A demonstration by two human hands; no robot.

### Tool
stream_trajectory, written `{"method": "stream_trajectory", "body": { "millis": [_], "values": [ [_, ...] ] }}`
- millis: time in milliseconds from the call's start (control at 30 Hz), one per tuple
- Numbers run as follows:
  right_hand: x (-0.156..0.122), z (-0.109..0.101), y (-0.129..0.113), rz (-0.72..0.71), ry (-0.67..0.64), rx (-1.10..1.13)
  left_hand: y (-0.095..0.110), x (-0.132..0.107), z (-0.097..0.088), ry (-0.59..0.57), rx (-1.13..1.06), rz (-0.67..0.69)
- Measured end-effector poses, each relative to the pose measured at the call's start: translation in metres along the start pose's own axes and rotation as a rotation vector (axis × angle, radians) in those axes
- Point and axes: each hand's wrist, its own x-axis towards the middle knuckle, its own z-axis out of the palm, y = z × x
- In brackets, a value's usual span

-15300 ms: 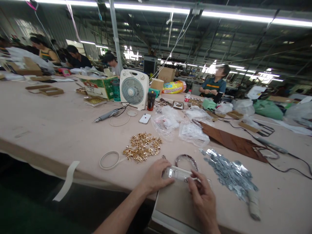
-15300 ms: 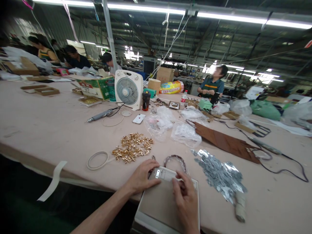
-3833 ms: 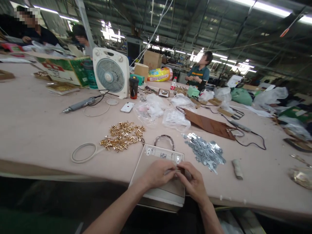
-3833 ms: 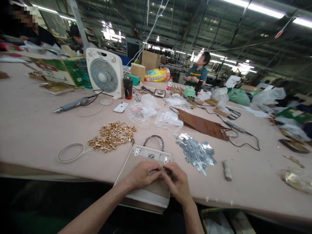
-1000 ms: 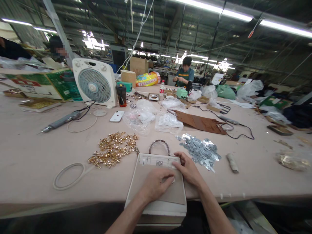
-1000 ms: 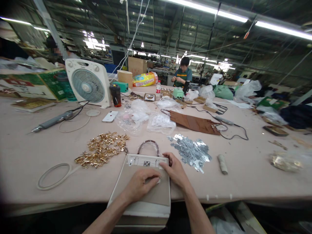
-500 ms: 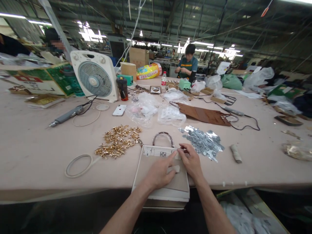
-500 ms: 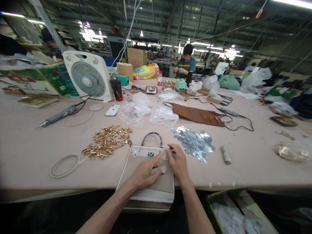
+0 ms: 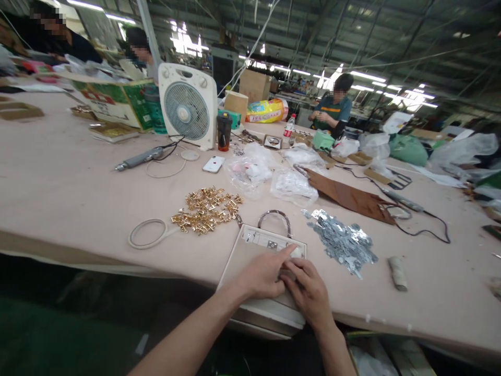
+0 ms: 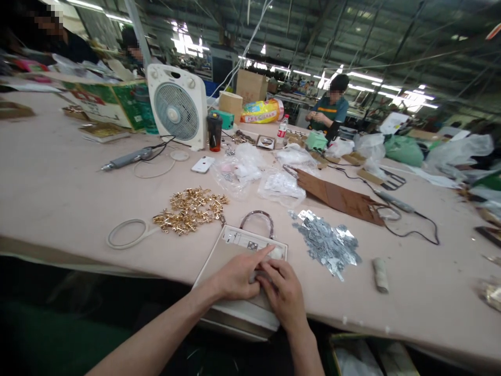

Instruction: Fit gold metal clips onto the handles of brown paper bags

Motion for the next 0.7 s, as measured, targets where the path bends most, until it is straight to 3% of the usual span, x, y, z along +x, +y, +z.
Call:
{"method": "stream_trajectory", "body": {
  "millis": [300,533,700],
  "values": [
    [-0.007,0.004,0.001,0.052,0.032,0.058,0.002,-0.001,-0.002,0.012,-0.030,0.037],
    [-0.004,-0.002,-0.003,0.069,0.032,0.103,0.008,-0.007,-0.003,0.146,-0.035,0.083],
    [0.000,-0.006,-0.008,0.068,0.019,0.115,0.009,-0.016,-0.004,0.167,0.053,0.052]
  ]
}}
